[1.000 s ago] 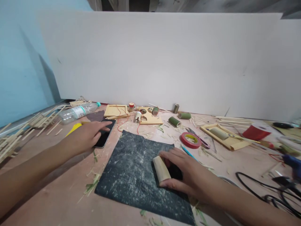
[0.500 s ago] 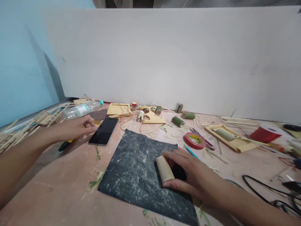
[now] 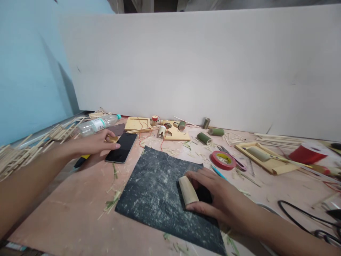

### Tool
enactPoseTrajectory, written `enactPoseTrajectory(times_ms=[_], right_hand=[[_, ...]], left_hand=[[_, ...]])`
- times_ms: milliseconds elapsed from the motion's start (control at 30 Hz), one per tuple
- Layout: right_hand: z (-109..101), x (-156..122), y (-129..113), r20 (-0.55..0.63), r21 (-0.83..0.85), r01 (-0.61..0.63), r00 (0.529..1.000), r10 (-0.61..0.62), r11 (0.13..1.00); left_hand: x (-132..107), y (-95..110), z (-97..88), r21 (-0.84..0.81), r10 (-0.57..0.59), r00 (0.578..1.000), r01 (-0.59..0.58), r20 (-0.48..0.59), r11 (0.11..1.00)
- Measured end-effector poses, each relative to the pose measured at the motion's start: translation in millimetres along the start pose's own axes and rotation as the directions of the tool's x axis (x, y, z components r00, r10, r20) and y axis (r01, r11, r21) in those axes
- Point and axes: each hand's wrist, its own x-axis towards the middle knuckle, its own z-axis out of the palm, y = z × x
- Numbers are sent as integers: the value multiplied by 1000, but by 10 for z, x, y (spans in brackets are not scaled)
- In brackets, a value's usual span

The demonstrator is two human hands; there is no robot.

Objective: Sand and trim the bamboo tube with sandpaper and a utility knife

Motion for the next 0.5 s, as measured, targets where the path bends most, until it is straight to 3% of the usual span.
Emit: enactPoseTrajectory(times_ms=[267,500], right_hand=[[13,-5,25,-17,-1,11,1000,-11,1000],[19,3,17,-21,4,8,1000,-8,1000]], left_hand=[[155,96,34,121,1,1000,-1,4,993],[255,153,-271,237,28,989,-63,148,969]])
